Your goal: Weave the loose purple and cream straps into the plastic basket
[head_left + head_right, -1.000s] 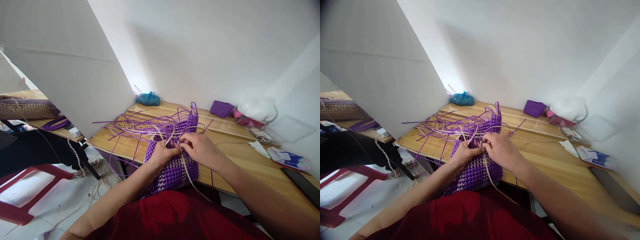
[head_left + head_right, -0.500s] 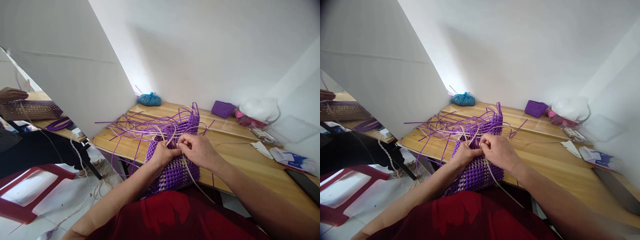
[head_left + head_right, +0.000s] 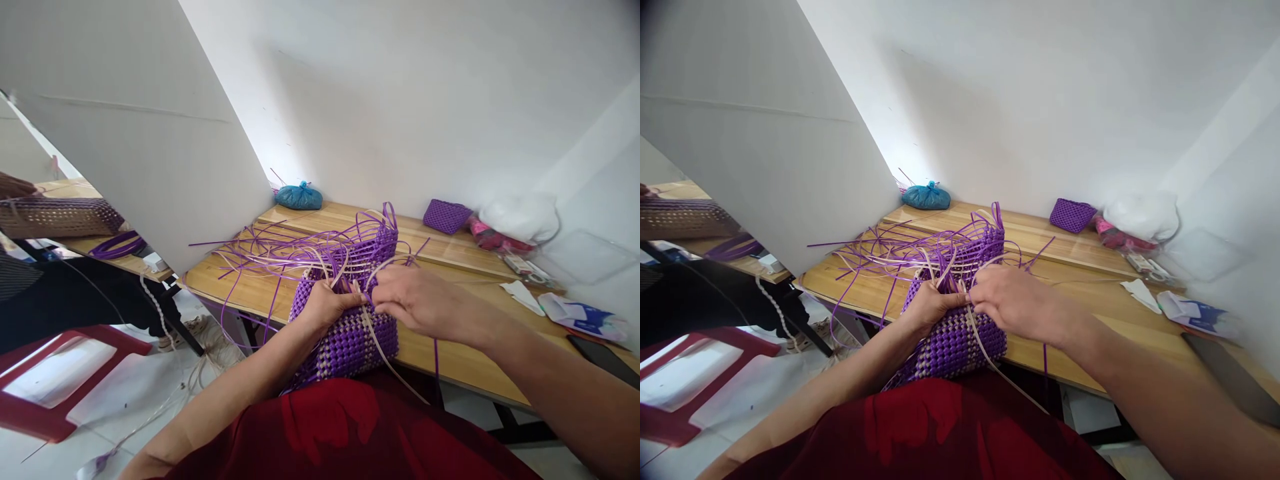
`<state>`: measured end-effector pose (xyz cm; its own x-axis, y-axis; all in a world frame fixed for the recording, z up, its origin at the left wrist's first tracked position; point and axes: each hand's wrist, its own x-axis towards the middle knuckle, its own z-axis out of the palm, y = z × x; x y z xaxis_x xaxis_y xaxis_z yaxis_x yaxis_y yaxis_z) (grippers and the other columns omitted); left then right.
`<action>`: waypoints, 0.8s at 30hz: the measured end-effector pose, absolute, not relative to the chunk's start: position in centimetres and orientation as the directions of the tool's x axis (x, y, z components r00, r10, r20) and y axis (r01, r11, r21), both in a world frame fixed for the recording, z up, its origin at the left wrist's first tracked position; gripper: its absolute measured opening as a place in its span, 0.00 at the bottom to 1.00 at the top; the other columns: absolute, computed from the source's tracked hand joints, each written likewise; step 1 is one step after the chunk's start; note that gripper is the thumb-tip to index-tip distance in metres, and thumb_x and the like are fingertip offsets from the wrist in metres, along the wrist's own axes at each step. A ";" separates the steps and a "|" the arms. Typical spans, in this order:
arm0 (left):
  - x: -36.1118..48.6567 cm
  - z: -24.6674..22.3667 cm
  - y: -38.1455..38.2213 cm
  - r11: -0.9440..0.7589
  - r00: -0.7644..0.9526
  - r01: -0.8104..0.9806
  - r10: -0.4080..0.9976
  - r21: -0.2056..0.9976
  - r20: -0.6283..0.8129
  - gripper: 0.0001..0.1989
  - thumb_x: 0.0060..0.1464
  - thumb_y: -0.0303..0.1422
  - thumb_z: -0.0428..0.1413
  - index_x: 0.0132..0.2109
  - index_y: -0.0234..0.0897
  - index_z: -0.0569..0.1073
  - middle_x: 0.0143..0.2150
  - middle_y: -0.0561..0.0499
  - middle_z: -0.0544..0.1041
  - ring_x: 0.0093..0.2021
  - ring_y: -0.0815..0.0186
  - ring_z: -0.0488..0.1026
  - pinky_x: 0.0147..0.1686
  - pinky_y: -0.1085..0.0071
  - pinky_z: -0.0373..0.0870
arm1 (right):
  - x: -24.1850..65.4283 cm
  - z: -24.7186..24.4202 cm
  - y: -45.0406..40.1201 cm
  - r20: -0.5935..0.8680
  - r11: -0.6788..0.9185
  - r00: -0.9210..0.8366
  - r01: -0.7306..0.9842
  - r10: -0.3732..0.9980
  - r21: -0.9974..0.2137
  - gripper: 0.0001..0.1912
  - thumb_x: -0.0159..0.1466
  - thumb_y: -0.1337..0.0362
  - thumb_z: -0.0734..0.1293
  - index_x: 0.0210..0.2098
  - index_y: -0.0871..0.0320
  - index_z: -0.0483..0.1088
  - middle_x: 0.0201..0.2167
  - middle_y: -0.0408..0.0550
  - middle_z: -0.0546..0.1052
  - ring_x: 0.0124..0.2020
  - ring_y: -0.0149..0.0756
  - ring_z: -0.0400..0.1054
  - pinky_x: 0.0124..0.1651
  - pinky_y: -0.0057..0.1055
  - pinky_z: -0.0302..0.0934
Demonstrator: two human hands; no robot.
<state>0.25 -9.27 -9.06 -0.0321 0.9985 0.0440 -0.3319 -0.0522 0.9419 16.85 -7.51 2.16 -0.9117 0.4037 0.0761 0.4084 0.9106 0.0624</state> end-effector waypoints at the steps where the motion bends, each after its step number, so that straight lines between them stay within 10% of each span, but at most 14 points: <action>1: 0.3 -9.1 -9.3 -0.066 -0.030 -0.318 0.998 0.946 0.059 0.15 0.30 0.33 0.72 0.26 0.32 0.77 0.24 0.53 0.75 0.25 0.70 0.68 0.30 0.72 0.65 | 16.6 2.4 -7.8 0.064 0.933 -0.933 0.357 0.354 0.046 0.10 0.64 0.69 0.65 0.26 0.58 0.71 0.30 0.46 0.71 0.36 0.35 0.62 0.40 0.32 0.54; 9: 0.4 -9.3 -9.6 -0.082 -0.016 -0.374 0.997 0.924 0.082 0.18 0.31 0.32 0.72 0.33 0.33 0.80 0.30 0.51 0.79 0.30 0.66 0.73 0.38 0.68 0.70 | 13.9 0.3 -4.8 0.335 0.875 -0.814 0.477 0.474 -0.078 0.09 0.66 0.71 0.61 0.35 0.60 0.73 0.33 0.46 0.74 0.37 0.33 0.65 0.42 0.30 0.56; 17: 0.3 -9.5 -9.7 -0.054 0.009 -0.429 0.998 0.901 0.063 0.17 0.32 0.32 0.72 0.32 0.32 0.78 0.30 0.50 0.79 0.30 0.67 0.73 0.37 0.69 0.70 | 14.9 0.4 -7.9 0.296 0.794 -0.807 0.575 0.511 0.195 0.08 0.63 0.73 0.61 0.29 0.59 0.68 0.30 0.48 0.71 0.32 0.35 0.63 0.36 0.32 0.52; 24: 0.3 -9.9 -9.6 -0.110 -0.092 -0.380 0.992 0.918 0.081 0.17 0.34 0.31 0.72 0.33 0.34 0.75 0.28 0.54 0.76 0.28 0.72 0.70 0.34 0.73 0.67 | 15.9 -0.1 -8.7 0.226 0.716 -0.691 0.696 0.687 -0.049 0.09 0.63 0.73 0.59 0.27 0.59 0.65 0.27 0.46 0.72 0.29 0.32 0.62 0.34 0.31 0.50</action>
